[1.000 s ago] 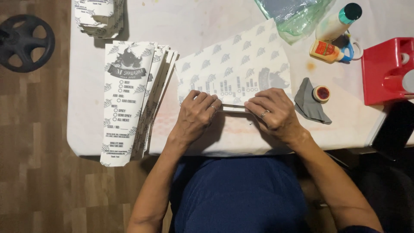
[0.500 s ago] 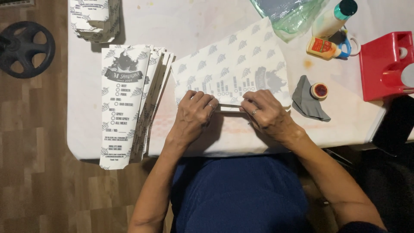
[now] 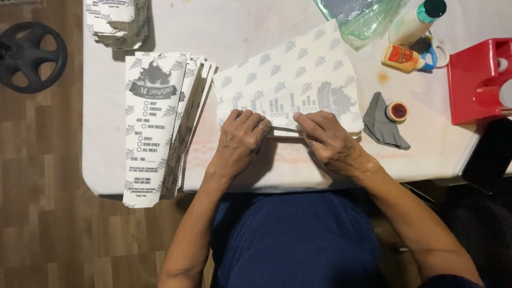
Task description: Folding printed paper wrappers and securing the folds with tape at a manual workstation.
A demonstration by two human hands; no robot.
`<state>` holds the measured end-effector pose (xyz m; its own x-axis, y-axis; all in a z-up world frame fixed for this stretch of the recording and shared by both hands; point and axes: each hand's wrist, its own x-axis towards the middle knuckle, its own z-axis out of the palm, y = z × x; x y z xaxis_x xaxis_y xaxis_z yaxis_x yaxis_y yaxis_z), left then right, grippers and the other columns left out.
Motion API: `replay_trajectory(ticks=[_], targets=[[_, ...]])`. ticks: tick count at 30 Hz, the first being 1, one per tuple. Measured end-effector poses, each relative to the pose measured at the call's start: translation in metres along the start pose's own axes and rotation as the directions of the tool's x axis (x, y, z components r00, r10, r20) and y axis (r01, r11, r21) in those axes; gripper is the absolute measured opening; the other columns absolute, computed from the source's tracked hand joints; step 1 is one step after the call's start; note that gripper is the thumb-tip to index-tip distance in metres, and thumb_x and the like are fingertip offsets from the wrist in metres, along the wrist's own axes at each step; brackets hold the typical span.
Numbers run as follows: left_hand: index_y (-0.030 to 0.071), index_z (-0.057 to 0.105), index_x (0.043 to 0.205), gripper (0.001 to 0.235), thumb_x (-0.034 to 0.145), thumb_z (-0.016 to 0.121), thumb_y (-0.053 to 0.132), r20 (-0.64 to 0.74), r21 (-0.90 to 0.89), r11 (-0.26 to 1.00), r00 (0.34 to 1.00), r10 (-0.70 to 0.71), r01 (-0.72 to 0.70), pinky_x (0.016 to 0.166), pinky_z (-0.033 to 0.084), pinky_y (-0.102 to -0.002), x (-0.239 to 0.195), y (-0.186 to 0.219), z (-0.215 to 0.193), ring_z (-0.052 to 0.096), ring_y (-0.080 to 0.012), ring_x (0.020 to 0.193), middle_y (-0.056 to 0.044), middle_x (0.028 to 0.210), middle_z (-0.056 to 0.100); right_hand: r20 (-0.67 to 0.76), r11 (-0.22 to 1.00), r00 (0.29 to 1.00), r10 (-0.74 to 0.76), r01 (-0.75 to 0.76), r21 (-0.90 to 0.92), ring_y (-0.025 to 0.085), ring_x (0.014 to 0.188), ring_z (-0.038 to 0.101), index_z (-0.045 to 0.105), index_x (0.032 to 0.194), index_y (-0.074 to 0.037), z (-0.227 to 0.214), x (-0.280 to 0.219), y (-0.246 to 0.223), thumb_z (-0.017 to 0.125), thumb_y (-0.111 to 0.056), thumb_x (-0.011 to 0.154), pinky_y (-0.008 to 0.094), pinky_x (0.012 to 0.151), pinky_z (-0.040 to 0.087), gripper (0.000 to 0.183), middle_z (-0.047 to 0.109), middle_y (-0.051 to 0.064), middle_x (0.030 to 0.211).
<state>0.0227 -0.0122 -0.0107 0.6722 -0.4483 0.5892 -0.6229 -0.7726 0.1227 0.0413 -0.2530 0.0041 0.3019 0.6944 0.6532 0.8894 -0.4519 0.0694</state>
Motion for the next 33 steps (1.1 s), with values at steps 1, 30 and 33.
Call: replay_trajectory(ticks=[1,30,33], targets=[[0.010,0.073,0.082,0.009,0.091,0.072,0.009,0.000,0.000,1.000,1.000,0.000,0.000,0.074,0.054,-0.035,0.000,0.000,-0.001,0.066,-0.0205,0.070,-0.007,0.071,0.067,0.000,1.000,1.000,0.000,0.000,0.000,0.027,0.089,0.063,0.070,0.077,0.002,0.001,0.001,-0.001,0.067,-0.004,0.100,0.039,0.080,0.055,0.023,0.068,0.015,0.105],[0.010,0.075,0.091,0.005,0.088,0.080,0.009,-0.102,-0.121,0.985,0.986,-0.135,0.123,0.075,0.053,-0.035,-0.025,-0.019,-0.028,0.066,-0.0224,0.083,-0.006,0.084,0.070,-0.090,0.993,0.990,0.107,-0.112,-0.049,0.029,0.085,0.062,0.072,0.089,-0.003,0.026,-0.019,-0.002,0.066,-0.012,0.102,0.040,0.076,0.053,0.017,0.064,0.011,0.094],[0.010,0.075,0.094,0.005,0.091,0.079,0.010,-0.082,-0.159,0.976,0.983,-0.166,0.151,0.076,0.055,-0.036,-0.028,-0.027,-0.037,0.066,-0.0249,0.086,-0.007,0.088,0.071,-0.070,0.989,0.988,0.141,-0.144,-0.038,0.027,0.084,0.060,0.072,0.089,-0.005,0.021,-0.015,-0.004,0.067,-0.012,0.101,0.038,0.076,0.052,0.014,0.063,0.008,0.092]])
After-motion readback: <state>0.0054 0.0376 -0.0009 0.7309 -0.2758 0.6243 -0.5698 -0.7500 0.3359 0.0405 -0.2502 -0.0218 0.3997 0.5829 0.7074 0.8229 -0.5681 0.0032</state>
